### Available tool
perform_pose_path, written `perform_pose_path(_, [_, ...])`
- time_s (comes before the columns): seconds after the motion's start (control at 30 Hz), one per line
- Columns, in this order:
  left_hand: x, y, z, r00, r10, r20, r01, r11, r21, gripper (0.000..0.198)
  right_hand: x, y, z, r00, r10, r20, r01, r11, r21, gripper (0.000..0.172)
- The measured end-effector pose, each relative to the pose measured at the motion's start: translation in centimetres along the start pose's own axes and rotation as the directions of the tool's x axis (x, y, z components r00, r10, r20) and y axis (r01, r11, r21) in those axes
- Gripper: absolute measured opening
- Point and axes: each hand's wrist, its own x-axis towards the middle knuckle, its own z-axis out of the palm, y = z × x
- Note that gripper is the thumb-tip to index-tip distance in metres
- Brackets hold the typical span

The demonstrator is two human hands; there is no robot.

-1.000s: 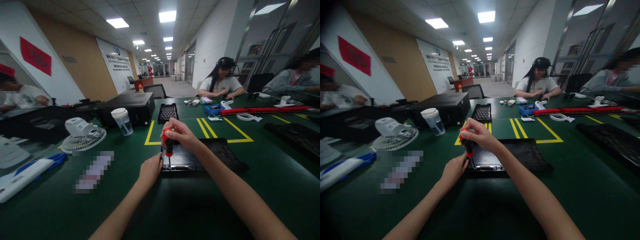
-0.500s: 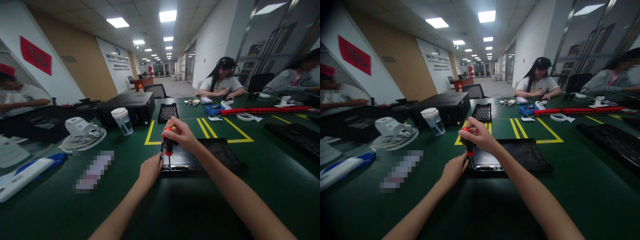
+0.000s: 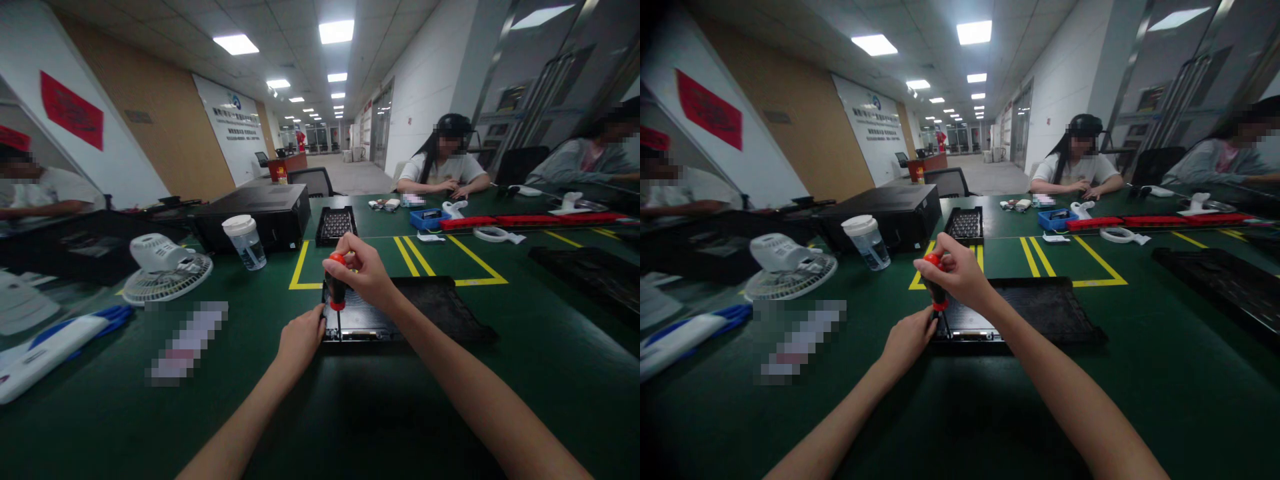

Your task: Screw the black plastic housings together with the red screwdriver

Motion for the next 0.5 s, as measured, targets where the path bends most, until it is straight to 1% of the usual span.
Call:
perform_pose_path(0.23, [0.10,-0.24,0.34,1.000,0.013,-0.028,-0.013,1.000,0.005,0.036,-0.13,-0.14,0.22,0.998,-0.042,-0.049,0.035,0.989,-0.141,0.024])
perform_pose_path(0.5, [0.15,-0.29,0.61,0.999,0.017,-0.040,-0.018,1.000,-0.017,0.036,-0.34,0.07,0.53,0.987,-0.100,-0.129,0.054,0.946,-0.319,0.026])
